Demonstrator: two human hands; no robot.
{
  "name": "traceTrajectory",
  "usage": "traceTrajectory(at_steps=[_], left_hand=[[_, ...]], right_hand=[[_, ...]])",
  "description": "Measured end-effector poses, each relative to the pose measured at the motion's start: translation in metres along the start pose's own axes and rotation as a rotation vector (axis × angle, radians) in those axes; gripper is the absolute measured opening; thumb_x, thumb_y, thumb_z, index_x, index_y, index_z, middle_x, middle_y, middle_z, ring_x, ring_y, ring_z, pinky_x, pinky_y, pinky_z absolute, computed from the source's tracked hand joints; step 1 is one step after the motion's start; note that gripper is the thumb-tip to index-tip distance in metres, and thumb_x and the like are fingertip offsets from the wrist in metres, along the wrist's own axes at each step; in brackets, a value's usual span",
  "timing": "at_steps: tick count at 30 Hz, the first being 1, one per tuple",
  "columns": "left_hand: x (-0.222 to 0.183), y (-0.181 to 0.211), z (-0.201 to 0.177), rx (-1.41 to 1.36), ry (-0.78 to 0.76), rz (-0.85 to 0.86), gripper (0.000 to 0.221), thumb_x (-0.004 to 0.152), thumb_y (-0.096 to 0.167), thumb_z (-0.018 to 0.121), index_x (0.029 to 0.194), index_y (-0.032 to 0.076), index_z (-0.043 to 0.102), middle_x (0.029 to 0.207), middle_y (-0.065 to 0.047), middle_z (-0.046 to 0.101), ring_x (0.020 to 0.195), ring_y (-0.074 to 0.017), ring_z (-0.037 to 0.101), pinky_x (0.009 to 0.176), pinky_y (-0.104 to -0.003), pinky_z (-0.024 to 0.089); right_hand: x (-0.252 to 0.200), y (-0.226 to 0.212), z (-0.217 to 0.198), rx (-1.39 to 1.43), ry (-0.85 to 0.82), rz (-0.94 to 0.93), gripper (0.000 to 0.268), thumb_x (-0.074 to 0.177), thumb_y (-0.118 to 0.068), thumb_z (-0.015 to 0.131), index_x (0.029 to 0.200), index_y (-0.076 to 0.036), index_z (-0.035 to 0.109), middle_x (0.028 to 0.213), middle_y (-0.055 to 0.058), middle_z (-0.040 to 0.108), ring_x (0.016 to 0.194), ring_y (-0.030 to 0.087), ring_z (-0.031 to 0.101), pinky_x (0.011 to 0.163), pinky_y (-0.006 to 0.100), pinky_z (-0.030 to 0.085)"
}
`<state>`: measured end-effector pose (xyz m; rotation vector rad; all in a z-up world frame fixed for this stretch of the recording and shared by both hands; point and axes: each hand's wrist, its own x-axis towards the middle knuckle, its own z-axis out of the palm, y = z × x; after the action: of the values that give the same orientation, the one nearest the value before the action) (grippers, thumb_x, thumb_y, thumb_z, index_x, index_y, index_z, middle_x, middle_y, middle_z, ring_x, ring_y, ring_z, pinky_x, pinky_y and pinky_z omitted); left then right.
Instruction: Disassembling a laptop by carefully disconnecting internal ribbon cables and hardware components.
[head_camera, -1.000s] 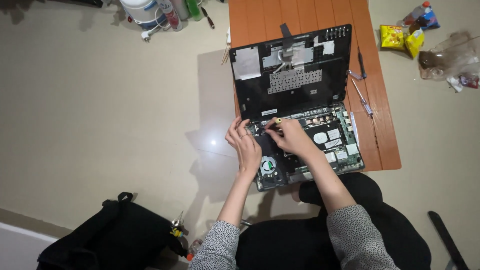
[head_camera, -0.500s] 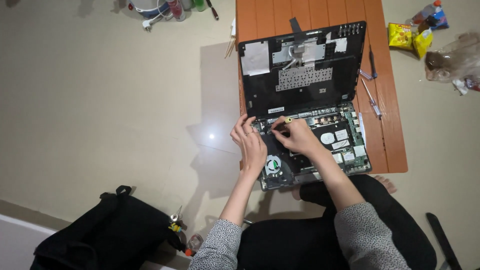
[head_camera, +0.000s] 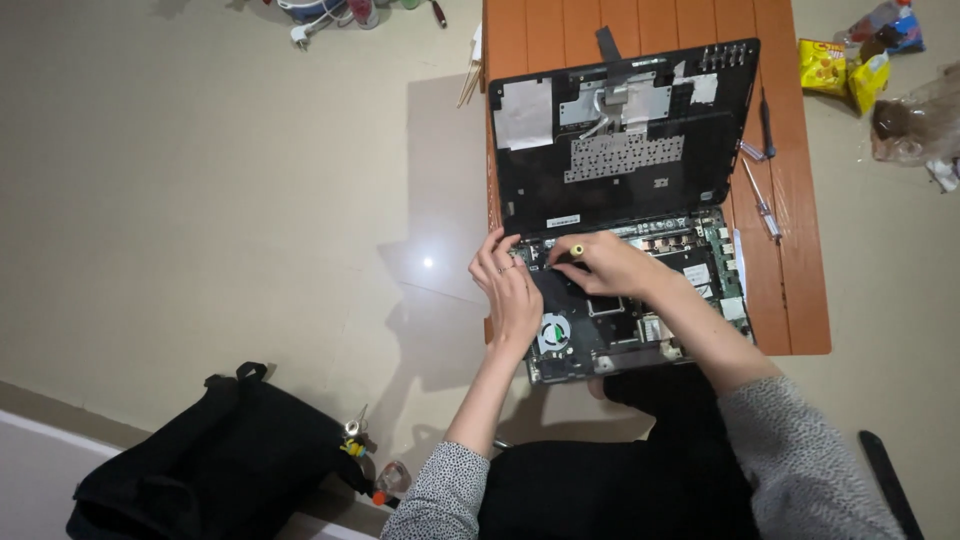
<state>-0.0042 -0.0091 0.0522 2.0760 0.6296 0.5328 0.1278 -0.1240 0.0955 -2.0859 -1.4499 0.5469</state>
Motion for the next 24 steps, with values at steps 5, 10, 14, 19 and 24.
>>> traceTrajectory(at_steps=[5,10,14,19,24], left_hand=[[0.0,-0.005,0.003,-0.018,-0.005,0.003,0.029,0.104,0.004,0.031,0.13,0.011,0.041,0.14,-0.009,0.03,0.126,-0.0361,0.025,0.111,-0.053,0.02],[0.001,-0.003,0.001,-0.03,0.002,0.001,0.029,0.104,0.002,0.028,0.129,0.01,0.04,0.14,-0.01,0.031,0.125,-0.0357,0.026,0.111,-0.053,0.02],[0.001,-0.002,0.001,-0.026,0.004,-0.016,0.029,0.104,0.001,0.028,0.128,0.01,0.04,0.14,-0.009,0.031,0.125,-0.0345,0.027,0.111,-0.052,0.021],[0.001,0.0,-0.001,-0.012,-0.003,-0.026,0.028,0.104,0.002,0.028,0.128,0.01,0.041,0.14,-0.008,0.032,0.125,-0.0339,0.028,0.111,-0.051,0.022],[0.002,-0.003,-0.003,-0.025,-0.015,-0.018,0.031,0.103,0.0,0.028,0.129,0.011,0.04,0.141,-0.008,0.031,0.125,-0.033,0.027,0.109,-0.051,0.023]], right_hand=[[0.006,-0.003,-0.007,-0.101,-0.1,-0.079,0.011,0.092,-0.008,0.064,0.102,-0.007,0.067,0.088,0.014,0.077,0.084,0.035,0.075,0.078,0.043,0.061],[0.0,-0.009,-0.009,-0.028,-0.029,0.019,0.011,0.09,-0.008,0.07,0.101,-0.007,0.07,0.089,0.013,0.077,0.087,0.037,0.075,0.081,0.042,0.06],[-0.011,0.001,0.007,0.028,0.072,0.086,0.012,0.088,-0.014,0.077,0.099,-0.014,0.074,0.088,0.007,0.075,0.089,0.031,0.074,0.081,0.04,0.059],[-0.014,-0.015,0.007,0.358,0.118,0.413,0.013,0.087,-0.009,0.076,0.099,-0.012,0.079,0.076,0.011,0.079,0.077,0.024,0.078,0.078,0.036,0.06],[-0.009,-0.016,0.011,0.542,0.147,0.53,0.013,0.087,-0.003,0.071,0.098,-0.003,0.078,0.082,0.02,0.078,0.076,0.024,0.078,0.079,0.036,0.062]])
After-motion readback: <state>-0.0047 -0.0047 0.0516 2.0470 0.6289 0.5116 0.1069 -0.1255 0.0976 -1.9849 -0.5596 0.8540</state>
